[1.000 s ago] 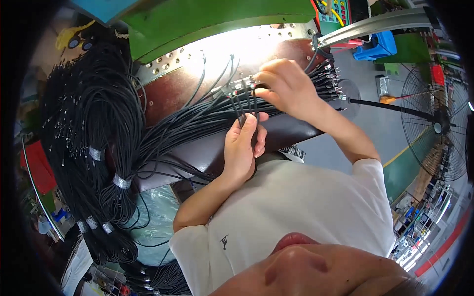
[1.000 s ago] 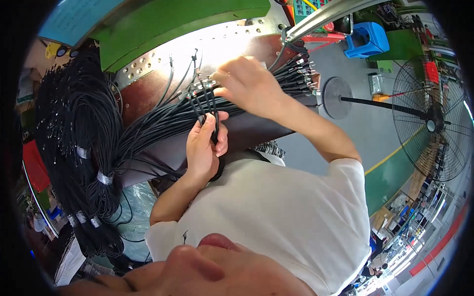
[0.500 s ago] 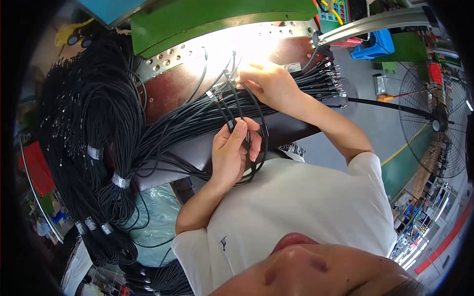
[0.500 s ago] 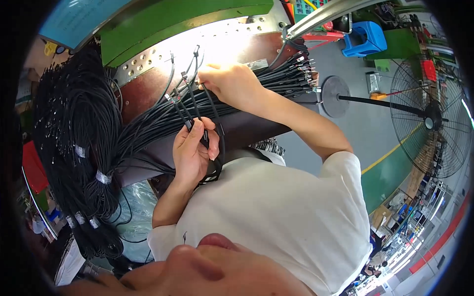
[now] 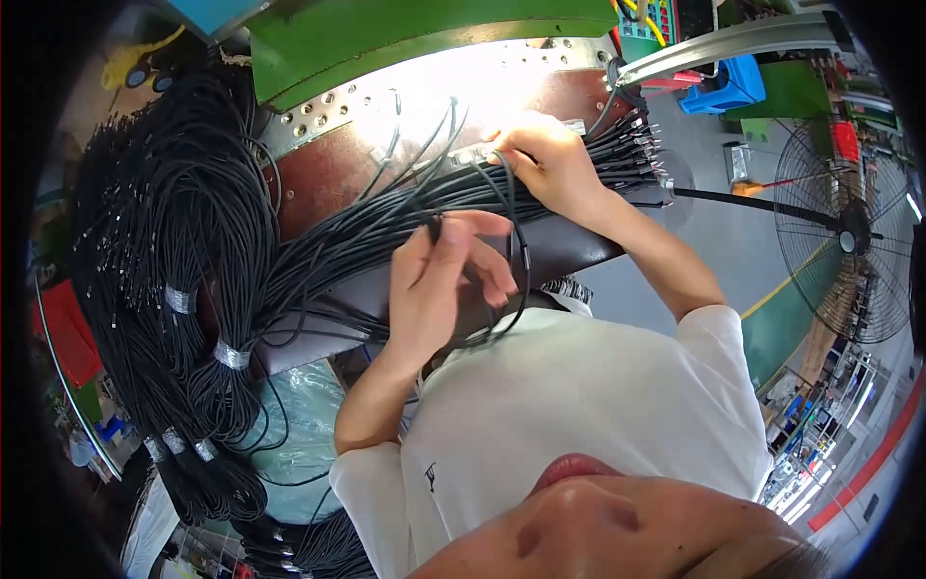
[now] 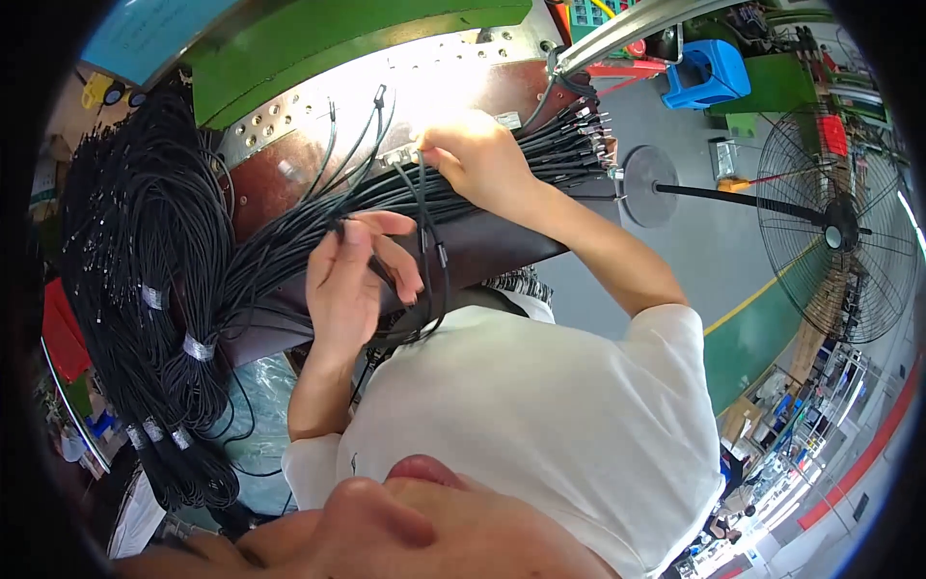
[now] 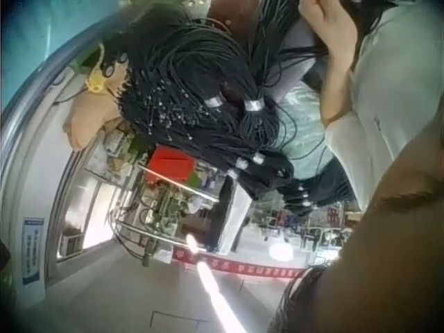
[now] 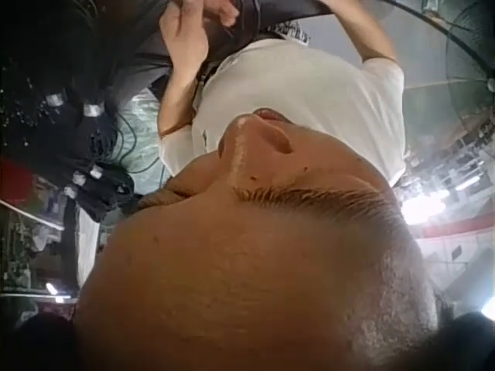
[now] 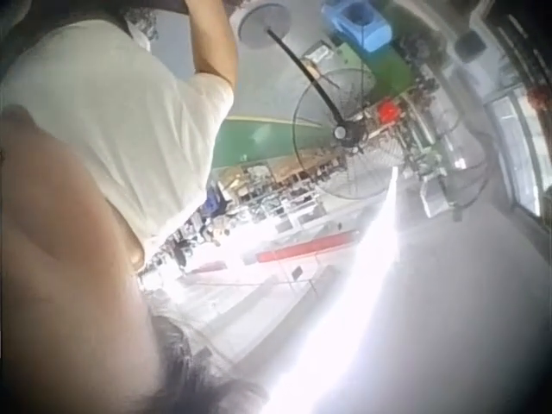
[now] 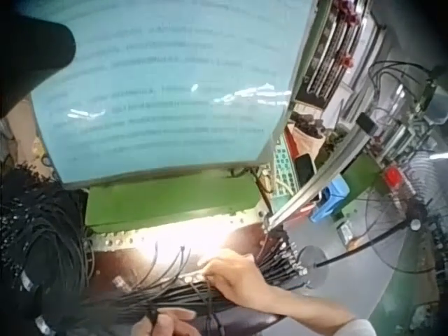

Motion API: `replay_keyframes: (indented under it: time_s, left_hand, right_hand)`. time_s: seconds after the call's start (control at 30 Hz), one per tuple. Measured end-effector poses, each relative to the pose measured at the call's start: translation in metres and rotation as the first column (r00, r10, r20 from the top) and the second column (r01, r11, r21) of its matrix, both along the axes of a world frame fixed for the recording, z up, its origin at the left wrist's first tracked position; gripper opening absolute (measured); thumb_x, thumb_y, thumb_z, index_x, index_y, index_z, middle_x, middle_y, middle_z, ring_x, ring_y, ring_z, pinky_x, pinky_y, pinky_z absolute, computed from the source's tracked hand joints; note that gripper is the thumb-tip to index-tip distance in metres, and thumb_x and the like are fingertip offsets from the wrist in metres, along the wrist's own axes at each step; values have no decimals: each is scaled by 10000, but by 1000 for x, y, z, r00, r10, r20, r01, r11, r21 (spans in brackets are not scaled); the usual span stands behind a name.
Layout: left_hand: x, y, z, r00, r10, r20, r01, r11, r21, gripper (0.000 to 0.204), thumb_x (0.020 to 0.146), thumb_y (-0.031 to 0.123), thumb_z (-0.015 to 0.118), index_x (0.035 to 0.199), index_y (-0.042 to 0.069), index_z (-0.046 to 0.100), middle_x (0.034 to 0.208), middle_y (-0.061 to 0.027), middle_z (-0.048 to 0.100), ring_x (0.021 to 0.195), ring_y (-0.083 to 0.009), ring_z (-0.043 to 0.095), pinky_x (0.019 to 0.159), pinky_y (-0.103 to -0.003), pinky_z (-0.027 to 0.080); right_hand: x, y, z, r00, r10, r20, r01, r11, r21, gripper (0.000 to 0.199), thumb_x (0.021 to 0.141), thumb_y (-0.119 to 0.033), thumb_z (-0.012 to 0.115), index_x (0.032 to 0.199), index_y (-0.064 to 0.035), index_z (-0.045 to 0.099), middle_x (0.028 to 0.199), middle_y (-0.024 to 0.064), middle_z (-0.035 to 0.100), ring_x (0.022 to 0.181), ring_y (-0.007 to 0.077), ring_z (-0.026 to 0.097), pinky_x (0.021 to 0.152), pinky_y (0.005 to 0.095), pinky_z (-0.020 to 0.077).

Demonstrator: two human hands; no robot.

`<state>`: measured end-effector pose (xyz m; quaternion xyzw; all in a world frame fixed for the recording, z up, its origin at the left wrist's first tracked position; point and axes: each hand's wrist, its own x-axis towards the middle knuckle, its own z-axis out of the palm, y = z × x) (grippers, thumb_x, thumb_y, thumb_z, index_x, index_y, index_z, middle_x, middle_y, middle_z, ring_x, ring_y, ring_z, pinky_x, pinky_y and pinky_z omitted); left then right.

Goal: Arranging and sorting bundles of black cables on a workbench in a factory.

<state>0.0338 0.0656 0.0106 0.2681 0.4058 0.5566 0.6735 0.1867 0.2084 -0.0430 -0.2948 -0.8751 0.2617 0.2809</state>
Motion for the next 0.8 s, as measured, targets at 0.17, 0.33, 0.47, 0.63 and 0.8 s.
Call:
replay_keyframes:
  time_s: [0.17, 0.33, 0.47, 0.63, 0.8]
  left_hand:
    - [13, 8, -10, 978, -117, 173, 137, 984, -112, 441, 997, 353, 373, 1010, -55, 540, 643, -119, 595, 520, -135, 545, 491, -231, 433]
    - [17, 10, -11, 968, -103, 227, 139, 979, -150, 430, 1005, 313, 343, 1006, -68, 543, 634, -134, 589, 493, -142, 539, 448, -225, 426]
    - [22, 19, -3, 941, -206, 268, 262, 945, -195, 462, 1003, 340, 343, 1025, -69, 557, 627, -132, 594, 499, -146, 547, 466, -233, 440]
    - [17, 17, 6, 918, -396, 14, 390, 896, -215, 496, 991, 387, 366, 1091, -57, 564, 727, -132, 642, 616, -148, 611, 590, -236, 495]
    - [18, 27, -3, 923, -365, 122, 385, 877, -288, 499, 986, 389, 380, 1061, -62, 580, 745, -142, 649, 638, -175, 627, 601, -261, 513]
  right_hand:
    - [-4, 3, -1, 998, 61, -1, -61, 997, 42, 110, 758, -92, 636, 837, -79, 561, 760, 71, 569, 750, 290, 575, 636, 389, 450]
    - [3, 1, 10, 991, 58, 122, -49, 996, -70, 137, 744, -65, 664, 854, -47, 583, 924, 78, 612, 787, 292, 595, 658, 357, 478]
    - [4, 4, 35, 995, 75, -70, -29, 856, 516, 154, 714, -93, 645, 861, -92, 597, 806, 32, 594, 736, 222, 599, 622, 323, 483]
    - [31, 10, 16, 998, 2, -66, 2, 999, 50, 134, 753, 0, 651, 873, -42, 610, 907, 92, 642, 836, 273, 623, 712, 333, 499]
    - [31, 18, 11, 988, 21, 150, -19, 1000, -19, 64, 793, -75, 615, 839, -39, 590, 839, 101, 608, 801, 312, 592, 692, 376, 479]
